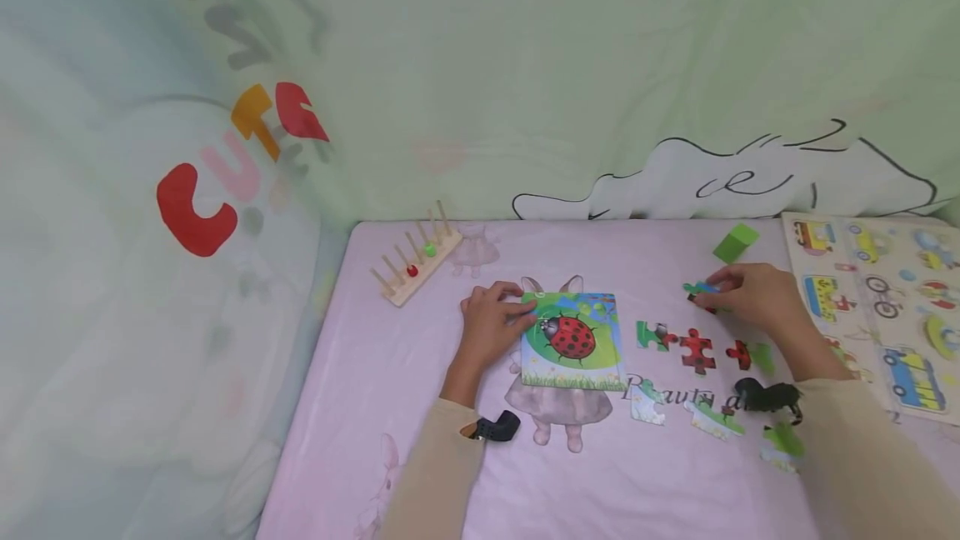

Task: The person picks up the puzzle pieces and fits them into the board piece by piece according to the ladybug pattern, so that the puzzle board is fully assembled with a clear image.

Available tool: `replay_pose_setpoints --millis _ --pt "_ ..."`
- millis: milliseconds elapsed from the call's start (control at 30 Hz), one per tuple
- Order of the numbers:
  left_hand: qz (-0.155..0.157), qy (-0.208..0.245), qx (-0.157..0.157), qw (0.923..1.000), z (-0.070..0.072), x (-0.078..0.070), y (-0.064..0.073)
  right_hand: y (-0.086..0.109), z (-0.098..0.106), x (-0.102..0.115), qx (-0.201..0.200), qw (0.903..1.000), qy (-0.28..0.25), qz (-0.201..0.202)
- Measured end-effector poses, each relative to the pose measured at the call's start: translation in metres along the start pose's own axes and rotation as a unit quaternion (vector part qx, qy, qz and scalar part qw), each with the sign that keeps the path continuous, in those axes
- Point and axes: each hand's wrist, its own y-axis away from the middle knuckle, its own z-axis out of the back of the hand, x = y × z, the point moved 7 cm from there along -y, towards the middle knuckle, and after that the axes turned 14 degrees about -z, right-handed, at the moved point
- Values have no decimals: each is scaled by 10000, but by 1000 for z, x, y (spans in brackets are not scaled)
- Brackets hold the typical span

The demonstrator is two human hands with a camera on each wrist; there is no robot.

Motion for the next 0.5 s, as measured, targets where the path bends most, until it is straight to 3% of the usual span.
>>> replay_pose_setpoints --millis 500 --pt "38 -88 30 9999 -2 1 -1 -8 -2 -9 -32 9996 -18 -264"
